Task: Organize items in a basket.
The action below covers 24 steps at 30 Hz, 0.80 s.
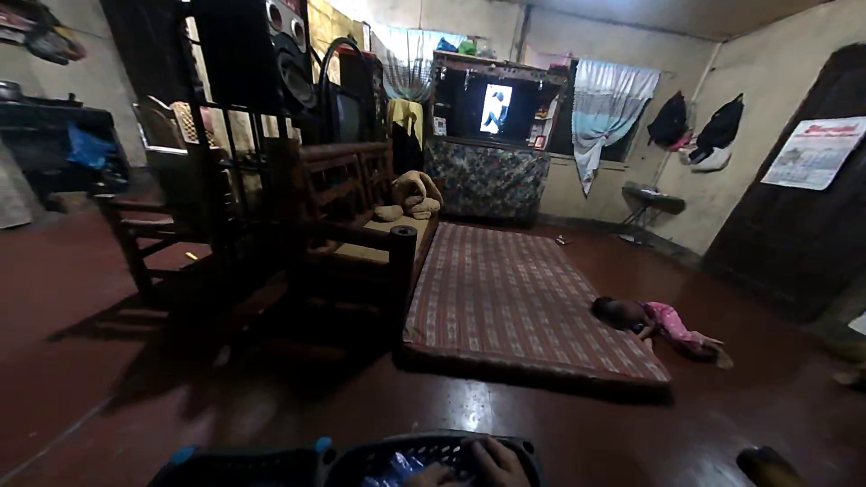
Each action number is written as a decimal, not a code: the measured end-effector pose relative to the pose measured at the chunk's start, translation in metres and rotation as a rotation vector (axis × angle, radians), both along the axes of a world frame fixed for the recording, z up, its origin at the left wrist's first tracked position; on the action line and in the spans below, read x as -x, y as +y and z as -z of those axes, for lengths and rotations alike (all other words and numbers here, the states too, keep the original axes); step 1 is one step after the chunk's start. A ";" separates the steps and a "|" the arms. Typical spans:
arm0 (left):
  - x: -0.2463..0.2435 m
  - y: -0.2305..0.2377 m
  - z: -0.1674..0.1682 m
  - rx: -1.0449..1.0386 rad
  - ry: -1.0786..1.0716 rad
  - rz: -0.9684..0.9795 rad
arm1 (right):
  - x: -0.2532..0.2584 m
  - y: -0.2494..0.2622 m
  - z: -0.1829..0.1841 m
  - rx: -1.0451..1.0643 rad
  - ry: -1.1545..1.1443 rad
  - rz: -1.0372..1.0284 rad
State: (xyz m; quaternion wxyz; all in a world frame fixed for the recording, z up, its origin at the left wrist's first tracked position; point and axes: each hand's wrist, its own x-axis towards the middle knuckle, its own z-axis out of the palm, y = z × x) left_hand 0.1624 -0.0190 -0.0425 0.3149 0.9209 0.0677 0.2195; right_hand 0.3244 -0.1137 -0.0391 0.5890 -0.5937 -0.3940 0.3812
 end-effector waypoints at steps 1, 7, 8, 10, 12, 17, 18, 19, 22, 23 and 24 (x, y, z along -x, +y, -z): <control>0.002 0.003 -0.001 -0.052 -0.032 -0.064 | 0.001 0.000 -0.002 0.003 0.003 -0.020; 0.003 0.012 0.001 -0.323 -0.160 -0.320 | 0.013 0.001 -0.006 0.032 0.084 -0.224; 0.004 0.013 0.002 -0.317 -0.159 -0.326 | 0.015 0.002 -0.006 0.028 0.089 -0.239; 0.007 0.016 0.002 -0.244 -0.156 -0.323 | 0.015 0.004 -0.002 0.024 0.089 -0.246; 0.010 0.019 0.002 -0.156 -0.159 -0.316 | 0.013 0.004 -0.001 0.044 0.077 -0.234; 0.016 0.031 0.004 -0.066 -0.098 -0.380 | 0.010 0.003 -0.002 0.135 0.019 -0.226; 0.017 0.034 0.006 -0.052 -0.085 -0.413 | 0.008 0.002 -0.004 0.162 -0.023 -0.233; 0.018 0.037 0.008 -0.038 -0.083 -0.450 | 0.007 0.002 -0.004 0.176 -0.066 -0.239; 0.020 0.043 0.013 0.019 -0.119 -0.557 | 0.000 0.002 0.002 0.176 -0.132 -0.259; 0.020 0.044 0.015 0.027 -0.152 -0.586 | -0.002 0.003 0.003 0.184 -0.129 -0.264; 0.020 0.045 0.016 0.046 -0.174 -0.610 | -0.003 0.003 0.005 0.188 -0.114 -0.269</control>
